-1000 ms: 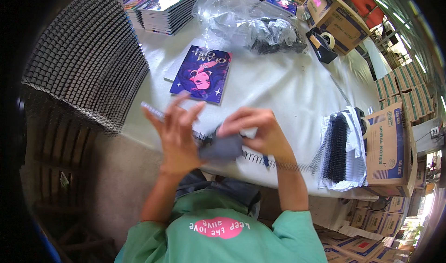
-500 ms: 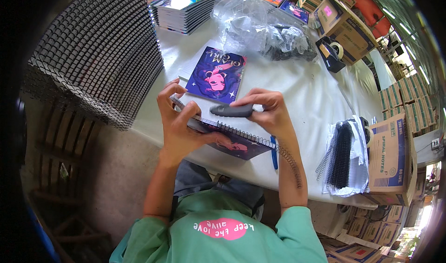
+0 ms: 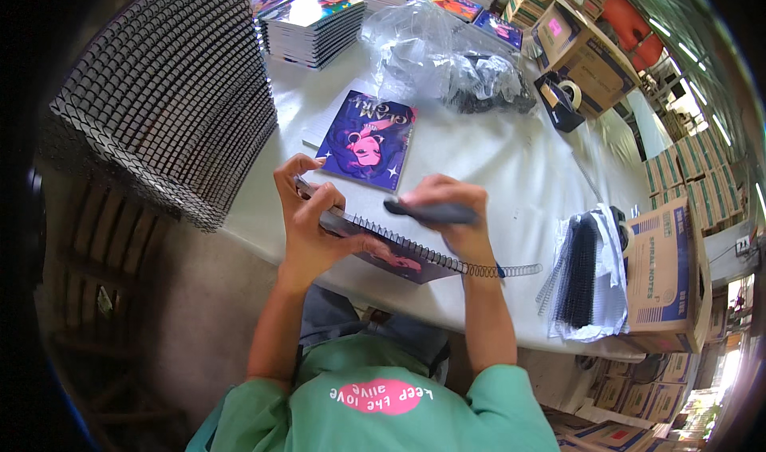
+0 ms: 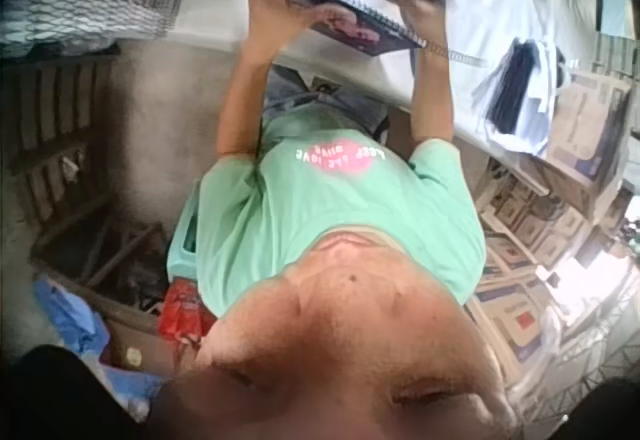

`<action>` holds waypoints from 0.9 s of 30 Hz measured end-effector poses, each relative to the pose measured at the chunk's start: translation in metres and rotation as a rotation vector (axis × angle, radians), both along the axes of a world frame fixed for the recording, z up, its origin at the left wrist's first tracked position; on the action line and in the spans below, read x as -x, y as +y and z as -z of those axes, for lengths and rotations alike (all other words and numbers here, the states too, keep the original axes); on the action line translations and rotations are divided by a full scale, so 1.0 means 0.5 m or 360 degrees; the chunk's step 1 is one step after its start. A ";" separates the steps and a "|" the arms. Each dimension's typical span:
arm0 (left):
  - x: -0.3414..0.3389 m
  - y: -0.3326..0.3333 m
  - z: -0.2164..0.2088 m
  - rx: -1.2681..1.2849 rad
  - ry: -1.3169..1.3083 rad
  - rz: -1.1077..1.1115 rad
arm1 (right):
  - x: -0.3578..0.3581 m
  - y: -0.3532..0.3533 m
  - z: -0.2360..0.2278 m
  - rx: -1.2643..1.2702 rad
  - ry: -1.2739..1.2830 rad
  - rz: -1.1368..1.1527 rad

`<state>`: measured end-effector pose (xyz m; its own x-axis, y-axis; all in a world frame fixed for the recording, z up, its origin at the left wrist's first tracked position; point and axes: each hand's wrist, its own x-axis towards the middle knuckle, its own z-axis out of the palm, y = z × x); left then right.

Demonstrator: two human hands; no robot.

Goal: The person binds notebooks by hand, inserting a metal spiral coil through the punched holes of the covers and pages, trimming the excess coil with pliers, and stacking the completed notebooks on a table.

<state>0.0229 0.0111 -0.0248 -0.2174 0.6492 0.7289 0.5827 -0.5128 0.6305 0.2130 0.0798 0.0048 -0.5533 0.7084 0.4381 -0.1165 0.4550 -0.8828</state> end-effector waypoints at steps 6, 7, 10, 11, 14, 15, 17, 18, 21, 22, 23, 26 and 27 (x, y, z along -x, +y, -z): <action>0.016 0.014 -0.001 -0.0007 -0.0037 0.0063 | 0.014 0.035 -0.002 0.0132 0.0034 0.0069; 0.017 0.015 0.005 0.0055 -0.0128 0.0056 | 0.016 0.032 -0.008 0.0068 0.0366 -0.0334; 0.019 0.019 0.012 0.0174 -0.0292 0.0075 | 0.043 0.037 -0.048 -0.0616 -0.0541 -0.0072; 0.016 0.017 0.005 0.0178 -0.0346 0.0117 | 0.040 0.057 -0.016 -0.0332 -0.0554 0.0203; 0.030 0.024 0.027 0.0223 -0.0503 0.0177 | 0.059 0.052 -0.028 -0.0175 0.0343 -0.0534; 0.031 0.030 0.025 0.0201 -0.0549 0.0230 | 0.068 0.027 -0.050 -0.0351 -0.0046 -0.0342; 0.028 0.027 0.019 0.0241 -0.0703 0.0315 | 0.064 0.062 -0.010 -0.0375 -0.0557 -0.0006; 0.031 0.028 0.025 0.0245 -0.0656 0.0302 | 0.080 0.070 -0.012 -0.0271 -0.0490 0.0115; 0.041 0.036 0.049 0.0299 -0.0412 0.0256 | 0.092 0.039 -0.031 -0.0159 -0.0044 -0.0270; 0.044 0.037 0.046 0.0335 -0.0262 0.0232 | 0.101 0.043 -0.035 -0.0456 -0.0268 -0.0253; 0.041 0.033 0.042 0.0334 -0.0342 0.0308 | 0.099 0.068 -0.007 -0.0358 -0.0551 -0.0139; 0.044 0.038 0.035 0.0307 -0.0517 0.0395 | 0.087 0.065 0.000 0.0048 -0.0097 0.0028; 0.044 0.026 0.042 0.0340 -0.0561 0.0393 | 0.076 0.074 0.004 -0.0133 -0.0132 0.0208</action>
<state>0.0009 0.0243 -0.0458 -0.2477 0.8399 0.4829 0.1915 -0.4461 0.8742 0.1748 0.1167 0.0027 -0.4954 0.7398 0.4551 0.0203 0.5337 -0.8454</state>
